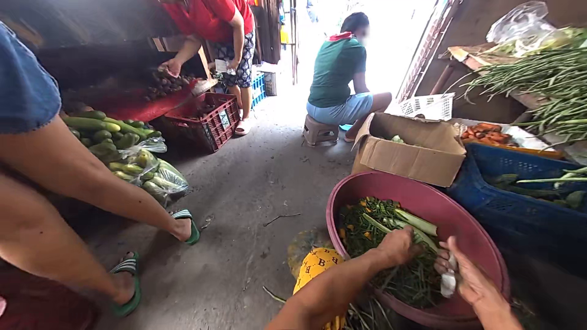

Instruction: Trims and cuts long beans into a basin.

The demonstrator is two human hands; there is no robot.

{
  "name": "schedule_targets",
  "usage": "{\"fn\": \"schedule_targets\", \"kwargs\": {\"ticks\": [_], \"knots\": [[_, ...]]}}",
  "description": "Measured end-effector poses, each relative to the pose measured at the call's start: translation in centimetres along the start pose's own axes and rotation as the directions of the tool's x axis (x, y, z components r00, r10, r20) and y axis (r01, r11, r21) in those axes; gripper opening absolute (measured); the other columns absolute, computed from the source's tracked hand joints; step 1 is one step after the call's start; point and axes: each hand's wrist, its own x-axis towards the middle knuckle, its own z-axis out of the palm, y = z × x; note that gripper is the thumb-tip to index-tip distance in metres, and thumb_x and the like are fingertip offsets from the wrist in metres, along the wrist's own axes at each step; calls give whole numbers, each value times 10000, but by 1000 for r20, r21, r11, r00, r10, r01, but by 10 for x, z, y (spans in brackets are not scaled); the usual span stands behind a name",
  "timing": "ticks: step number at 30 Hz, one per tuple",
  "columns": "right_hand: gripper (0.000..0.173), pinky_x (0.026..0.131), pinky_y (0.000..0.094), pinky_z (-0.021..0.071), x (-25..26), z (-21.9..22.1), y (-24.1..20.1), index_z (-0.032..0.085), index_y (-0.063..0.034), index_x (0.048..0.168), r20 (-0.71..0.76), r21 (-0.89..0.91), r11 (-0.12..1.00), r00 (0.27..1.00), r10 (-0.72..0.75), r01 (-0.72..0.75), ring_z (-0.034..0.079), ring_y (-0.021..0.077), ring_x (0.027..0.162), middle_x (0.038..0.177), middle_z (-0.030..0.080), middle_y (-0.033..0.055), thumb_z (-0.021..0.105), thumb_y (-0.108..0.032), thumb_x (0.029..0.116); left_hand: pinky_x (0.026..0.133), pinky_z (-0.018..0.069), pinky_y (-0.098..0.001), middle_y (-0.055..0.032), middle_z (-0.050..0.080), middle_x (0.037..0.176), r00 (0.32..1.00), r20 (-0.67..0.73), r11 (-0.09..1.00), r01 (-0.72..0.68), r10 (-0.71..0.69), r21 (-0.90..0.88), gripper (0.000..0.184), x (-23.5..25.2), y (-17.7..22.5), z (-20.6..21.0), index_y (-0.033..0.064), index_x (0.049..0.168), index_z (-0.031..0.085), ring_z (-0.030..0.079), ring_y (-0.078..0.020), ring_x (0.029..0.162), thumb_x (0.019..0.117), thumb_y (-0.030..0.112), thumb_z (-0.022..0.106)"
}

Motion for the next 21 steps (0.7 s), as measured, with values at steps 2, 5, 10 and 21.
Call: {"fn": "schedule_targets", "kwargs": {"ticks": [2, 5, 10, 21], "knots": [[180, 513, 192, 535, -6, 3, -4, 560, -107, 1055, 2, -50, 992, 993, -114, 114, 572, 34, 528, 679, 569, -63, 417, -203, 1107, 1003, 500, -556, -326, 647, 1177, 999, -38, 994, -20, 16, -109, 456, 0, 3, -1, -120, 1350, 505, 654, -426, 1117, 1056, 220, 583], [371, 521, 281, 558, -14, 7, -10, 527, -66, 1328, 97, -246, 943, 974, -204, 222, 576, 87, 543, 734, 552, -24, 293, -273, 1128, 994, 505, -534, -315, 655, 1155, 997, -66, 978, -59, 47, -199, 446, 0, 7, -1, -117, 1341, 515, 662, -401, 1095, 1051, 213, 592], [113, 415, 168, 415, -16, 16, -10, 533, -75, 1086, 169, -269, 921, 955, -243, 281, 434, 13, 428, 635, 521, -64, 577, -128, 996, 1049, 487, -525, -349, 613, 1277, 985, -68, 943, -170, 158, -285, 633, -4, 11, 6, -81, 1536, 322, 648, -423, 1161, 1016, 111, 628], [145, 371, 137, 397, -10, 11, -19, 631, -132, 983, 308, -240, 914, 918, -248, 327, 456, -13, 374, 542, 572, -100, 612, -65, 856, 1073, 471, -540, -364, 553, 1372, 949, 8, 901, -296, 314, -318, 771, -10, 10, 0, -76, 1584, 204, 615, -445, 1224, 972, 29, 662]]}}
